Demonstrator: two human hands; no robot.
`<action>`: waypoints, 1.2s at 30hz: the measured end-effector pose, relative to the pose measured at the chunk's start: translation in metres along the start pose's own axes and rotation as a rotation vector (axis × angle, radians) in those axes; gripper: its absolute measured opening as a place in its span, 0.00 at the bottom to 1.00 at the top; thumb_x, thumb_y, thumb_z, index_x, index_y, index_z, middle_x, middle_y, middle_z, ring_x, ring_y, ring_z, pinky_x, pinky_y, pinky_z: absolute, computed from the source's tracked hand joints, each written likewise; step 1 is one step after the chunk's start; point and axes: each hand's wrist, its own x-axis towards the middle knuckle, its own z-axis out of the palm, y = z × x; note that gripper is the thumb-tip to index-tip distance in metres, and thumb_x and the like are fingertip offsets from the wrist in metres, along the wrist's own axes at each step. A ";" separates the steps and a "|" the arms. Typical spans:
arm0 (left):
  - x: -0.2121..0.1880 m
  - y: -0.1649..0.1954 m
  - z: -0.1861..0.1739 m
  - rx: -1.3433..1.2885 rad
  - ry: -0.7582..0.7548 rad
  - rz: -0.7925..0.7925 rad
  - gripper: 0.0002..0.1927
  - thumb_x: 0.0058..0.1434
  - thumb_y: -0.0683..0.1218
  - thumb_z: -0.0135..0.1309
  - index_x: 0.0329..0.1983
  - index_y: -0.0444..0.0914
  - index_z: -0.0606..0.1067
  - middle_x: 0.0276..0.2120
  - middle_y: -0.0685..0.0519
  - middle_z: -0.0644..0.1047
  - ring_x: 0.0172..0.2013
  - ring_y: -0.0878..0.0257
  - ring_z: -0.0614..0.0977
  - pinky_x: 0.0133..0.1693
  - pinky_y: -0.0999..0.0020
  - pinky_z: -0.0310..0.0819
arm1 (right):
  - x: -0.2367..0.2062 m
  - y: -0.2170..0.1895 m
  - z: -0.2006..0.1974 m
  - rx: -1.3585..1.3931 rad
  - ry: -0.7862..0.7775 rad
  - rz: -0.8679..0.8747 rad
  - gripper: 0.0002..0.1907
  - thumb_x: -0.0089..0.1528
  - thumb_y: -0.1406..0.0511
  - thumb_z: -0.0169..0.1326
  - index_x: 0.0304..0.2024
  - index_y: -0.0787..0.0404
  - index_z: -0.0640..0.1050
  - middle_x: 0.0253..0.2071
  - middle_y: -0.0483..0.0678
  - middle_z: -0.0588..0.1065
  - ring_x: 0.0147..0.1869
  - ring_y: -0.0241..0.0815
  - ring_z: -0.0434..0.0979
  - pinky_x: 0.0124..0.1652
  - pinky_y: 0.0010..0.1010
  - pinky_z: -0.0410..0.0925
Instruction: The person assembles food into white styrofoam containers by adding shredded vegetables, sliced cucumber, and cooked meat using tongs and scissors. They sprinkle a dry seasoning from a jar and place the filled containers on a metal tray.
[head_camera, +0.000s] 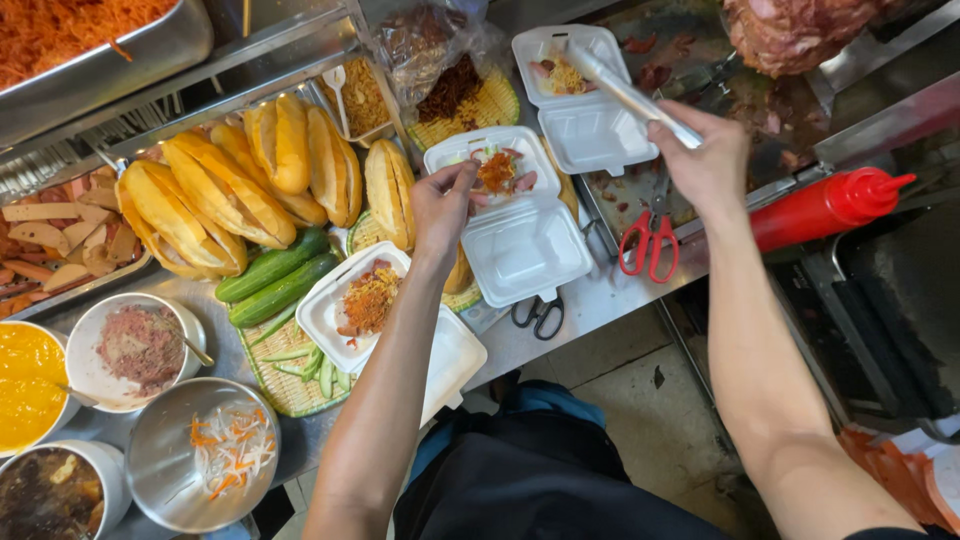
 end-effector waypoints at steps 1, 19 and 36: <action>-0.002 0.003 -0.002 -0.002 -0.018 -0.038 0.17 0.67 0.49 0.57 0.50 0.31 0.81 0.29 0.49 0.81 0.21 0.71 0.76 0.23 0.75 0.64 | 0.004 0.007 0.005 -0.055 0.017 -0.016 0.16 0.65 0.68 0.65 0.54 0.68 0.82 0.45 0.52 0.82 0.47 0.35 0.82 0.48 0.27 0.72; -0.035 0.145 -0.158 -0.463 -0.024 0.228 0.19 0.71 0.53 0.52 0.52 0.34 0.80 0.32 0.56 0.78 0.24 0.73 0.74 0.24 0.79 0.63 | -0.008 -0.353 0.048 0.053 -0.285 -0.375 0.17 0.65 0.68 0.59 0.57 0.63 0.79 0.42 0.50 0.80 0.41 0.32 0.79 0.41 0.22 0.71; -0.048 0.139 -0.222 -0.469 -0.081 0.115 0.19 0.70 0.52 0.52 0.54 0.34 0.80 0.34 0.54 0.79 0.23 0.73 0.74 0.24 0.80 0.63 | 0.033 -0.439 0.128 -0.110 -0.381 -0.797 0.13 0.69 0.66 0.63 0.54 0.65 0.82 0.45 0.51 0.81 0.44 0.36 0.80 0.42 0.26 0.71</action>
